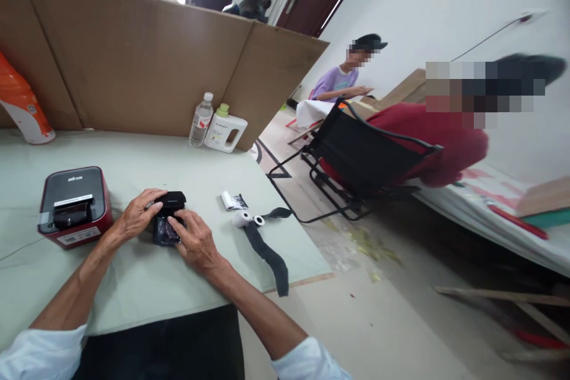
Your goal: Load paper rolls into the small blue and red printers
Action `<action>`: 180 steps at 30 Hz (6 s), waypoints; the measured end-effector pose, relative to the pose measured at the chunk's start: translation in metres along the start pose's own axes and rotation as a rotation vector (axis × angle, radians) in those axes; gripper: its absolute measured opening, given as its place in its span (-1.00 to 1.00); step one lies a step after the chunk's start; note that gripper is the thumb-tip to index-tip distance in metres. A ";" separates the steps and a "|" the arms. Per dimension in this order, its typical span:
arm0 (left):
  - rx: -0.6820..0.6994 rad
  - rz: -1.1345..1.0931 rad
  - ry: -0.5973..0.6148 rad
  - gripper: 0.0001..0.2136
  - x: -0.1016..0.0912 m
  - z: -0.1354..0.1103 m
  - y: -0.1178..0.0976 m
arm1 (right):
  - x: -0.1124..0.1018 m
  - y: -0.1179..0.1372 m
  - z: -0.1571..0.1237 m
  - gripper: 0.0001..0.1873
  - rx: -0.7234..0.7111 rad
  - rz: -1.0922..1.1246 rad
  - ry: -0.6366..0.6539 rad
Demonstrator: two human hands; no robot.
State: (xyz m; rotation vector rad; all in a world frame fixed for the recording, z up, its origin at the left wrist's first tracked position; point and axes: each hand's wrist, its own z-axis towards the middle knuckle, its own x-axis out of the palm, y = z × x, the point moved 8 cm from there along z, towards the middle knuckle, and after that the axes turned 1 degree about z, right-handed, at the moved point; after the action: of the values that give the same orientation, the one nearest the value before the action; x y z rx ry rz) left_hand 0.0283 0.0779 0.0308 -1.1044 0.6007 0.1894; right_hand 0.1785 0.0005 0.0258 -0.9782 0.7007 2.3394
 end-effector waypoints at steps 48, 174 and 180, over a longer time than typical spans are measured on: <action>-0.107 0.079 0.063 -0.62 0.007 -0.011 0.004 | 0.009 -0.055 -0.006 -0.51 0.327 0.409 -0.123; 0.267 0.550 0.173 -0.61 0.102 0.042 -0.104 | -0.149 -0.202 -0.102 -0.35 0.540 -0.325 0.273; 0.191 0.474 0.292 -0.66 0.115 0.014 -0.091 | -0.149 -0.205 -0.095 -0.55 0.529 -0.372 0.261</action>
State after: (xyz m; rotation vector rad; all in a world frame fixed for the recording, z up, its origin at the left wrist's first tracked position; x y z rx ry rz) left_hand 0.1674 0.0322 0.0435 -0.7953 1.1177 0.3752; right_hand 0.4436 0.0558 0.0265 -1.0601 1.0659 1.6037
